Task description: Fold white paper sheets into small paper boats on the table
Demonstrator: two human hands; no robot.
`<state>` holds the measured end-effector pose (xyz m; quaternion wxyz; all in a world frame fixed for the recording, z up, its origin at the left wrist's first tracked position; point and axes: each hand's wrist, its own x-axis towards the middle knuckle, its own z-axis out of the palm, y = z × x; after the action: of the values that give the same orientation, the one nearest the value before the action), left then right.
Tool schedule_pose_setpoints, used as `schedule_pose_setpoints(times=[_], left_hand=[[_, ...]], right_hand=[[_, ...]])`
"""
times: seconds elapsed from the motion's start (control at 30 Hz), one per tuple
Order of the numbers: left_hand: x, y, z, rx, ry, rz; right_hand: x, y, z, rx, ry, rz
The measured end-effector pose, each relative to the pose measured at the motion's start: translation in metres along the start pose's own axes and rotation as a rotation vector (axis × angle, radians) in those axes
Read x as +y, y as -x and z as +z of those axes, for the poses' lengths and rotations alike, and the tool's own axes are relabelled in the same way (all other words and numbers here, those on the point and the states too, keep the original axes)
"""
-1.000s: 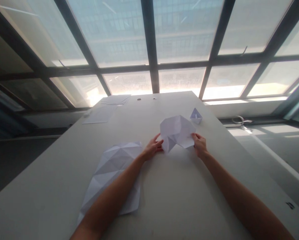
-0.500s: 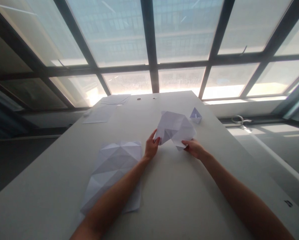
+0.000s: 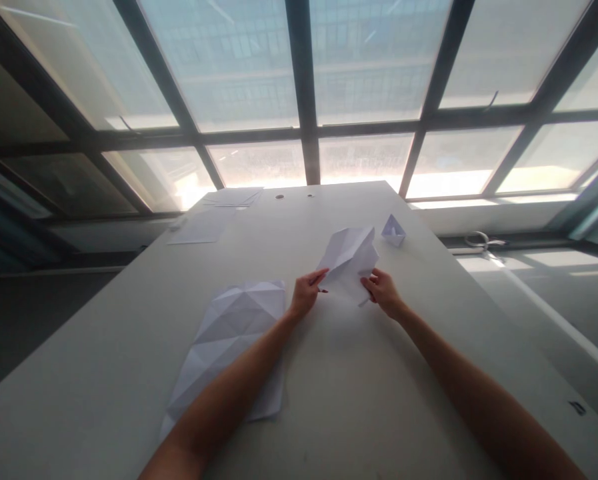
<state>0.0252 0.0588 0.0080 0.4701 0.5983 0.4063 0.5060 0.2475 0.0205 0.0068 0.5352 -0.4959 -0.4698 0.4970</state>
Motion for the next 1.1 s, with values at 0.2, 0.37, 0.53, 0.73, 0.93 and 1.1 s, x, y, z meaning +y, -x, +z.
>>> schedule_pose_setpoints(times=[0.2,0.37,0.53,0.73,0.93,1.1], left_hand=[[0.0,-0.001,-0.004,0.122,-0.083,-0.065],[-0.007,-0.008,-0.016,0.241,-0.359,0.025],[-0.007,-0.004,-0.018,0.124,-0.757,0.076],[0.016,0.01,-0.009,0.163,-1.082,0.3],[0.026,0.017,0.004,-0.44,-1.012,0.524],[0.021,0.025,0.007,-0.683,-1.141,0.452]], right_hand=[[0.008,-0.012,-0.019,0.104,0.118,-0.075],[0.017,-0.027,-0.048,0.364,0.291,-0.056],[0.018,-0.029,-0.074,0.423,0.445,-0.056],[0.013,-0.033,-0.091,0.16,0.565,-0.087],[0.013,-0.032,-0.097,-0.086,0.586,-0.089],[-0.005,-0.022,-0.091,0.037,1.113,-0.183]])
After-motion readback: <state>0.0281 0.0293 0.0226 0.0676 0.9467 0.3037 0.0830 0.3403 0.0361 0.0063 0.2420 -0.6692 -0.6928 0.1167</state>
